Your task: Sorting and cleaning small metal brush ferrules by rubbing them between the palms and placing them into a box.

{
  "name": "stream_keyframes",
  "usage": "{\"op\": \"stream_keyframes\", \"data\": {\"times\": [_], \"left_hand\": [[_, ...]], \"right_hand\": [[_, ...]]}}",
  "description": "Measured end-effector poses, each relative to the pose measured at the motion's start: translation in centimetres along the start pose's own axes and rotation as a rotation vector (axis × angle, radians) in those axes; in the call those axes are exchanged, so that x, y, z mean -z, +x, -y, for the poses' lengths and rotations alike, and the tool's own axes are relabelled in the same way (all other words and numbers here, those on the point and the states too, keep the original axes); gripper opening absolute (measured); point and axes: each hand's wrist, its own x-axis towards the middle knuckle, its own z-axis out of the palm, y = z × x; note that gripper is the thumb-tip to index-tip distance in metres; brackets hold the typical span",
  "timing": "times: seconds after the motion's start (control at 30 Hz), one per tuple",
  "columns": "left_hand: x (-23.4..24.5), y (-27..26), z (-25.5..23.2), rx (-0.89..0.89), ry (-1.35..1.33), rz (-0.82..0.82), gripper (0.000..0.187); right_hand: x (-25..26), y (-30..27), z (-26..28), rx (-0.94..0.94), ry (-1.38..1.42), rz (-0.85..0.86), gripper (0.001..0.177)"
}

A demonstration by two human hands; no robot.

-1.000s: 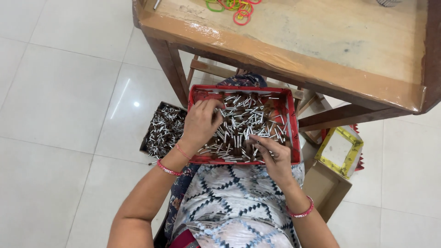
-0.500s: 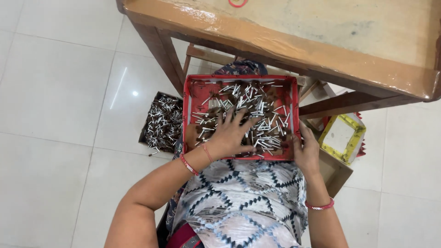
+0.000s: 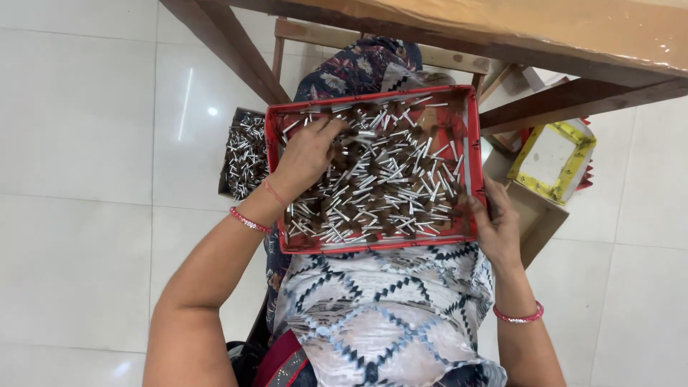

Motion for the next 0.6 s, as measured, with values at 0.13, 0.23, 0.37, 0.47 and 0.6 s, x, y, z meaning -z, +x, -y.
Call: {"op": "stream_keyframes", "data": {"times": [0.13,0.23,0.37,0.47,0.6], "left_hand": [[-0.3,0.0,1.4,-0.011,0.164,-0.022,0.035],[0.8,-1.1,0.7,-0.005,0.233,0.024,0.046],[4.4,-3.1,-3.6,-0.065,0.188,0.139,0.077],[3.0,-6.1,-4.1,-0.194,0.272,0.178,0.093],[1.4,-5.7,-2.2,-0.133,0.260,0.184,0.069]], "right_hand": [[-0.2,-0.2,0.5,-0.009,0.016,0.007,0.048],[-0.5,-0.2,1.3,-0.033,0.061,-0.004,0.049],[-0.7,-0.1,0.6,-0.067,0.123,-0.024,0.048],[-0.8,-0.1,0.2,-0.070,0.139,-0.034,0.048],[-0.7,-0.2,0.1,-0.068,0.124,-0.035,0.049]]}}
